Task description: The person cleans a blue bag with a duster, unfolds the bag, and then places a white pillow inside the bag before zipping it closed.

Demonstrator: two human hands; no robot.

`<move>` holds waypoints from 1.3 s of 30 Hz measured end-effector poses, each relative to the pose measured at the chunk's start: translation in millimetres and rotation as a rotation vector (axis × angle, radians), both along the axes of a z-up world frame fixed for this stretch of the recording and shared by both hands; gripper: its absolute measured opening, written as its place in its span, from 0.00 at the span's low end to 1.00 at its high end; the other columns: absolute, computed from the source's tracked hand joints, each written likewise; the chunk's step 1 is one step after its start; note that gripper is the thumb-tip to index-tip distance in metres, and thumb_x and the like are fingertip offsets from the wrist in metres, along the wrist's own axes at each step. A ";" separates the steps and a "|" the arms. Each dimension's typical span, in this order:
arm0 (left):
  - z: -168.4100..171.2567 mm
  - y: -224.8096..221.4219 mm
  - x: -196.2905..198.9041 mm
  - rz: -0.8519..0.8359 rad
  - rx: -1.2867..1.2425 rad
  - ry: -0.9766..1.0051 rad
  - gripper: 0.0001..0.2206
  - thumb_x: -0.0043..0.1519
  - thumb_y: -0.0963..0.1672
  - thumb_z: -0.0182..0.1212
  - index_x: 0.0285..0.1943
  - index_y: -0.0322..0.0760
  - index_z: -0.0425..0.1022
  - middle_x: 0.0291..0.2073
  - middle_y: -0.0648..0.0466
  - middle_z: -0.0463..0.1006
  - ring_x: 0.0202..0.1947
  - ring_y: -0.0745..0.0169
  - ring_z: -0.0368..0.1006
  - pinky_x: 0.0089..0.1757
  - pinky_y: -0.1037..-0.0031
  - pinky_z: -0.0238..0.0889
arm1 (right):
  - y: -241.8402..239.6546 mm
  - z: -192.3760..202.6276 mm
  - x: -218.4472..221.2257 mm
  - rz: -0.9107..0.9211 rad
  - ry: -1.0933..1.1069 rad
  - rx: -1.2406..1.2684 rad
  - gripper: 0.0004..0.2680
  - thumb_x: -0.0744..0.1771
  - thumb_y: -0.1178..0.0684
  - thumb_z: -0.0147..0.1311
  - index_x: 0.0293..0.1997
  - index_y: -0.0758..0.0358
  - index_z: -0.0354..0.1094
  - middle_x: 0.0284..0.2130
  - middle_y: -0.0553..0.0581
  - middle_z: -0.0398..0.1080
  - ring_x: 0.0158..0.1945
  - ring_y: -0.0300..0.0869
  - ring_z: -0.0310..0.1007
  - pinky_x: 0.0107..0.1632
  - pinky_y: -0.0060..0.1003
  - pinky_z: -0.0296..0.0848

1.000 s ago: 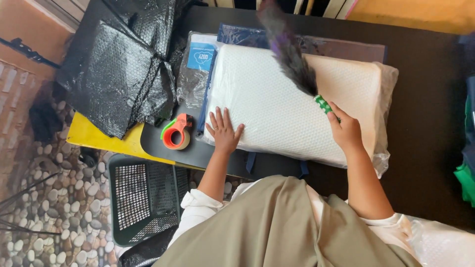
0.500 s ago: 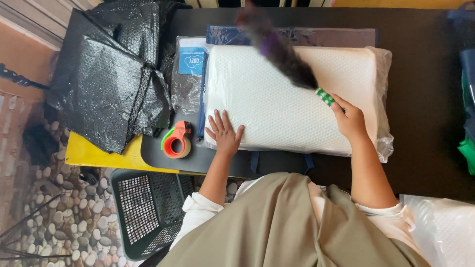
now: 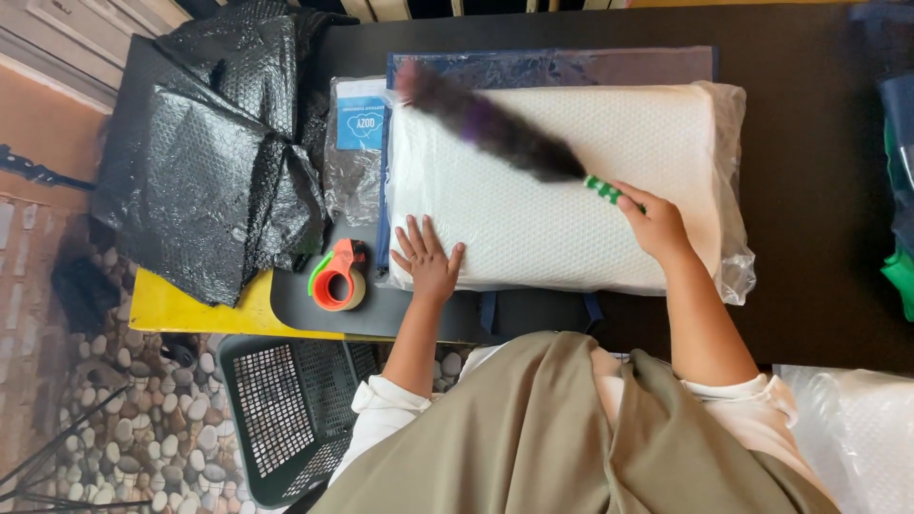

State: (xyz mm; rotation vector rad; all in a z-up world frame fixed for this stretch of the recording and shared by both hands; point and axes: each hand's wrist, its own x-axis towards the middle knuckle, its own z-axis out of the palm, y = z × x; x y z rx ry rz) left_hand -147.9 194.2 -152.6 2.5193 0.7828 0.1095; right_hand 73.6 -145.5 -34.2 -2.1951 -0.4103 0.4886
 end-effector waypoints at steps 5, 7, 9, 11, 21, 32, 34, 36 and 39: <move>-3.1 0.4 1.4 0.013 0.009 -0.016 0.42 0.69 0.64 0.41 0.84 0.40 0.38 0.81 0.42 0.25 0.77 0.32 0.13 0.64 0.38 0.02 | -22.2 14.5 0.5 -0.103 -0.050 0.132 0.14 0.74 0.44 0.51 0.70 0.38 0.68 0.25 0.53 0.71 0.33 0.38 0.71 0.40 0.35 0.73; -9.9 2.3 2.2 0.017 0.030 -0.014 0.42 0.69 0.63 0.41 0.85 0.41 0.36 0.81 0.42 0.25 0.77 0.32 0.13 0.63 0.38 0.02 | -36.0 58.2 -16.1 -0.001 0.128 0.212 0.13 0.72 0.52 0.50 0.66 0.51 0.69 0.18 0.54 0.63 0.26 0.38 0.61 0.32 0.35 0.66; -18.8 3.3 2.9 0.037 0.032 -0.001 0.43 0.68 0.64 0.40 0.84 0.38 0.38 0.81 0.40 0.27 0.78 0.32 0.14 0.63 0.37 0.03 | -53.3 74.8 -22.6 0.061 0.240 0.203 0.12 0.72 0.55 0.49 0.64 0.58 0.70 0.17 0.52 0.61 0.24 0.37 0.58 0.30 0.33 0.63; -13.4 -0.8 3.5 0.055 0.033 0.013 0.44 0.68 0.65 0.40 0.83 0.35 0.40 0.80 0.38 0.29 0.78 0.32 0.14 0.63 0.36 0.05 | -72.8 73.1 -23.7 0.121 0.355 0.193 0.12 0.71 0.57 0.48 0.61 0.64 0.72 0.16 0.51 0.59 0.23 0.37 0.55 0.28 0.31 0.60; 9.2 -7.7 4.4 0.098 0.066 0.007 0.41 0.68 0.63 0.41 0.84 0.42 0.39 0.82 0.44 0.28 0.78 0.34 0.17 0.65 0.37 0.08 | -140.5 -11.3 16.8 -0.271 -0.141 0.068 0.13 0.75 0.47 0.50 0.70 0.38 0.69 0.20 0.54 0.68 0.31 0.40 0.69 0.42 0.35 0.71; 10.4 -10.3 6.6 0.146 0.081 0.008 0.41 0.67 0.63 0.43 0.84 0.44 0.41 0.82 0.45 0.31 0.79 0.35 0.20 0.66 0.36 0.12 | -140.2 13.9 7.9 -0.020 0.139 0.004 0.12 0.71 0.49 0.57 0.61 0.53 0.75 0.53 0.66 0.75 0.59 0.59 0.72 0.62 0.51 0.67; 9.2 -11.1 4.9 0.141 0.077 -0.003 0.41 0.68 0.63 0.43 0.84 0.45 0.40 0.82 0.46 0.29 0.79 0.36 0.19 0.66 0.37 0.11 | -143.3 15.9 14.0 -0.155 -0.074 -0.088 0.11 0.73 0.42 0.54 0.65 0.37 0.72 0.54 0.56 0.74 0.60 0.54 0.70 0.62 0.50 0.66; 4.4 -11.2 2.8 0.142 0.084 0.002 0.41 0.68 0.63 0.42 0.85 0.45 0.40 0.82 0.46 0.30 0.79 0.36 0.19 0.66 0.37 0.11 | -142.5 10.0 16.9 -0.139 -0.188 -0.010 0.12 0.74 0.46 0.53 0.67 0.42 0.70 0.54 0.60 0.74 0.60 0.55 0.70 0.62 0.49 0.67; 3.5 -9.5 4.0 0.149 0.098 -0.008 0.41 0.68 0.63 0.43 0.85 0.45 0.40 0.82 0.45 0.31 0.79 0.36 0.19 0.66 0.37 0.12 | -136.0 6.2 17.5 -0.100 -0.259 0.099 0.13 0.74 0.48 0.53 0.69 0.44 0.71 0.40 0.61 0.74 0.49 0.49 0.72 0.55 0.44 0.71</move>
